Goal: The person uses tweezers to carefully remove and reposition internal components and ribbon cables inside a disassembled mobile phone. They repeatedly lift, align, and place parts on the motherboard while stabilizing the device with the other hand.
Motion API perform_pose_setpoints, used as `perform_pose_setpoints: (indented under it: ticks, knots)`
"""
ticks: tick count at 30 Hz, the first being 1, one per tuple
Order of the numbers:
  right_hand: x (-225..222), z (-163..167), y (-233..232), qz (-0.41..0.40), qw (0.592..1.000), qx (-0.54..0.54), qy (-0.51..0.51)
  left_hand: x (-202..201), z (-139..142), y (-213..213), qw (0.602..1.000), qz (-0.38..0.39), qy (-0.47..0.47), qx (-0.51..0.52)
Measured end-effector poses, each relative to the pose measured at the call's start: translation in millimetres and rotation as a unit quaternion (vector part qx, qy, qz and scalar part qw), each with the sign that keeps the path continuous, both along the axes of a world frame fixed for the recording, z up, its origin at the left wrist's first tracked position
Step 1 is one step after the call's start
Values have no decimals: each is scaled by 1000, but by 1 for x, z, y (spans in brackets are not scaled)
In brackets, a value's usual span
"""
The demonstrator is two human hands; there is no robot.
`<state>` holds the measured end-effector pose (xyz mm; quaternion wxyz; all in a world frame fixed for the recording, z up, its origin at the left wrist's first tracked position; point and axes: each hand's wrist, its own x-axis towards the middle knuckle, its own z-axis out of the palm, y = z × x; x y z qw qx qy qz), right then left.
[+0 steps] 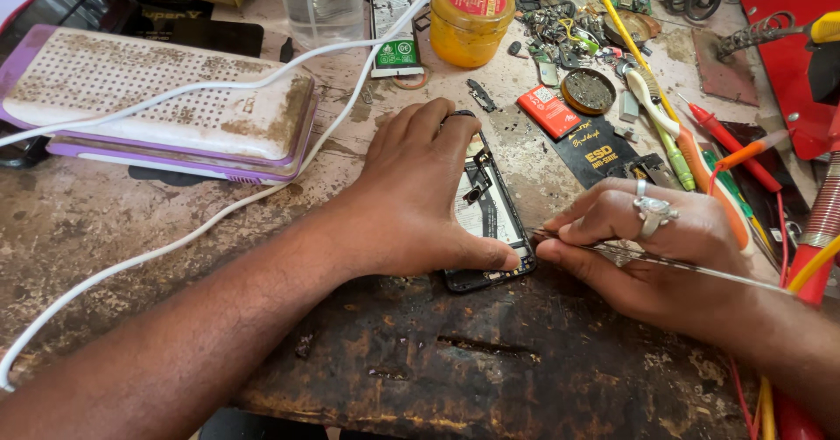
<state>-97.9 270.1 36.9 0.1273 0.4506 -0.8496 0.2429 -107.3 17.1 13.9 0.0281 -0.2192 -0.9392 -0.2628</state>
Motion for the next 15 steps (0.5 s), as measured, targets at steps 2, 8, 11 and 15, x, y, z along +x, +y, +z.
perform_pose_setpoints:
  ticks: [2, 8, 11, 15]
  knots:
    - [-2, -2, -3, 2, 1000, -6, 7, 0, 2, 3, 1000, -14, 5, -8]
    - [-7, -12, 2, -41, 992, -95, -78, 7, 1, 7, 999, -41, 10, 24]
    - [-11, -8, 10, -65, 982, -114, -134, 5, -1, 5, 999, -40, 3, 27]
    - [-11, -4, 11, -74, 994, -49, -71, 5, -7, 3, 987, -82, 99, 92]
